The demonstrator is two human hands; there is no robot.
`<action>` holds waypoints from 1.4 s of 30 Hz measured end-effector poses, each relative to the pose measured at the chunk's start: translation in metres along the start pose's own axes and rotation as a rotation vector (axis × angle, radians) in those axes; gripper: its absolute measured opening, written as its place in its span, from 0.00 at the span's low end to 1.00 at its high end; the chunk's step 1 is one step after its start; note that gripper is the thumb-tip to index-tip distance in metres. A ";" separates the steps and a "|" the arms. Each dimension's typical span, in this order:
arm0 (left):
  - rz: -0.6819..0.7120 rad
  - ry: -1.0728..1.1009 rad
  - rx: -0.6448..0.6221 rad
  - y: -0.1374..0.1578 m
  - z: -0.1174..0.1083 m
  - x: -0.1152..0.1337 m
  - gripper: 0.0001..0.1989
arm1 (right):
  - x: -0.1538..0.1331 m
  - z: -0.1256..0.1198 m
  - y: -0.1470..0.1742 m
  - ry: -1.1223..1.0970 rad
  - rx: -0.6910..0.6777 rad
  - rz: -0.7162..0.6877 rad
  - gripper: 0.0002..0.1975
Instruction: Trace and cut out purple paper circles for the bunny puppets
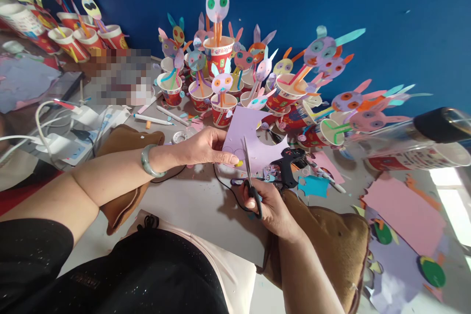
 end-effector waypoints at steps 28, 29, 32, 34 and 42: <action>-0.044 0.004 0.024 0.004 0.005 0.012 0.18 | -0.003 -0.002 -0.002 0.069 0.007 0.026 0.34; -0.044 0.010 0.023 0.004 0.005 0.012 0.18 | -0.003 -0.002 -0.002 0.067 0.007 0.027 0.34; -0.044 0.023 0.021 0.004 0.005 0.011 0.17 | -0.003 -0.002 -0.003 0.057 0.008 0.025 0.34; -0.035 0.025 0.028 0.004 0.005 0.013 0.17 | -0.003 -0.002 -0.003 0.055 0.004 0.026 0.34; -0.053 0.015 0.056 0.004 0.006 0.015 0.14 | -0.002 -0.002 -0.002 0.062 0.017 0.021 0.33</action>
Point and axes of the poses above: each hand's wrist, its own y-axis away from the middle knuckle, its own z-axis out of the palm, x = y × z, the point moved 3 cm from there along -y, towards the middle knuckle, and after that the axes turned 15 degrees about y, right-handed, at the moved point
